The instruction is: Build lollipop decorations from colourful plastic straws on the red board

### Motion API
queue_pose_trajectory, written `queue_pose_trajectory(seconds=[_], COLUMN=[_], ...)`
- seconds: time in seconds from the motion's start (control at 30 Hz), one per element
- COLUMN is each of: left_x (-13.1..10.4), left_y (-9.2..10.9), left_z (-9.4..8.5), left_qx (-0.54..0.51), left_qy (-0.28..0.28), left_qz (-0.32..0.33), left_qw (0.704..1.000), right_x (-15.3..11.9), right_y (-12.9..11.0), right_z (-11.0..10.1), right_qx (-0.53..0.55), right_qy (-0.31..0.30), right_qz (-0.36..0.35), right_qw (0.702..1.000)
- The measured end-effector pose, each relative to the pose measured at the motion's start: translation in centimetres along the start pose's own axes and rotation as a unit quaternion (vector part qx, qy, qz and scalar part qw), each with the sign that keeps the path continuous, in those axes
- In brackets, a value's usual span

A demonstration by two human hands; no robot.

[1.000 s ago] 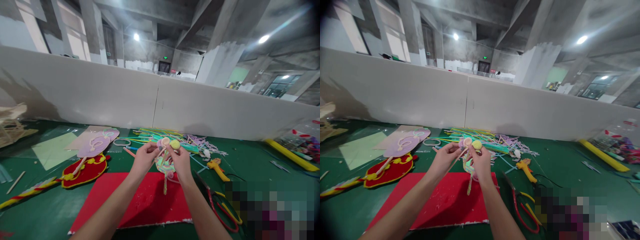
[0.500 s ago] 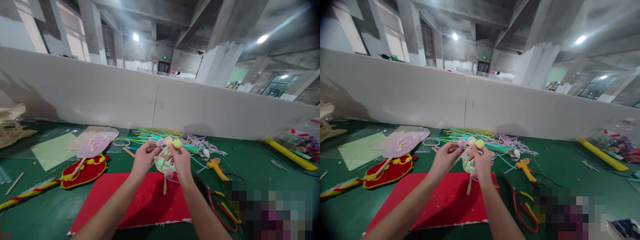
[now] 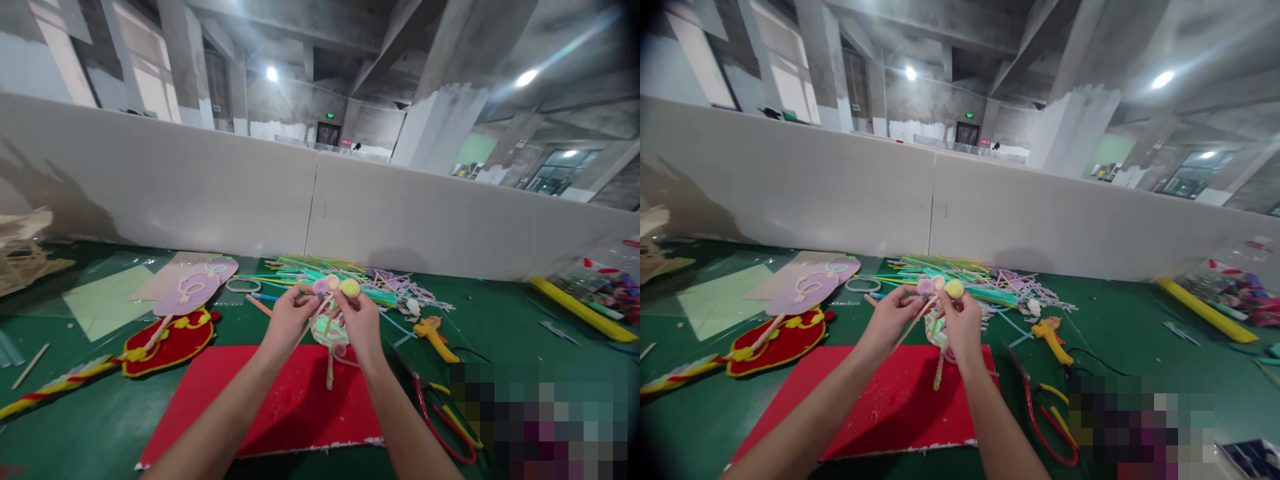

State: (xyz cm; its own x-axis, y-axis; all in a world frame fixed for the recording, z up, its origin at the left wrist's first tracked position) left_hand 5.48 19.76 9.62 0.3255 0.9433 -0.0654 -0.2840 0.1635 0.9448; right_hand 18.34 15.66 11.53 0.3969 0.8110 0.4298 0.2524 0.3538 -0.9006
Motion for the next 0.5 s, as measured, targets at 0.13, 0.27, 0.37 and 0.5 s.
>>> queue_pose_trajectory(seconds=[0.13,0.27,0.37,0.5], left_x=[0.1,0.2,0.4,0.6], left_y=[-0.1,-0.3,-0.7,-1.0], left_z=[-0.2,-0.2,-0.2,-0.1], left_qx=[-0.020,-0.046,-0.067,-0.093], left_qy=[0.002,-0.008,-0.006,-0.002], left_qz=[0.001,0.005,0.007,0.008], left_qw=[1.000,0.999,0.998,0.996], right_x=[0.1,0.0,-0.1,-0.5], right_y=[-0.1,0.1,0.0,-1.3], right_z=[-0.3,-0.4,-0.1,-0.6], right_qx=[-0.007,-0.001,0.019,-0.018], right_qy=[0.017,0.035,0.049,0.088], right_qz=[-0.026,-0.034,-0.042,-0.097], right_qw=[0.999,0.999,0.998,0.991])
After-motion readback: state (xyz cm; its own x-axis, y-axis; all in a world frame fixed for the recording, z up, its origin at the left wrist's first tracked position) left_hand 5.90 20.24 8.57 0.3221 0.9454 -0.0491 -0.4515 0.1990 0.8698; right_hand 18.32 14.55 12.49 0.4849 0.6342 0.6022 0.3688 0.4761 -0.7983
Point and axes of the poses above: each hand's wrist, its own x-axis towards the middle knuckle, its own z-axis out of the palm, y = z × x, the point moved 8 cm from there along x, towards the middle knuckle, and after that the axes turned 9 degrees about -z, right-handed, at the moved point
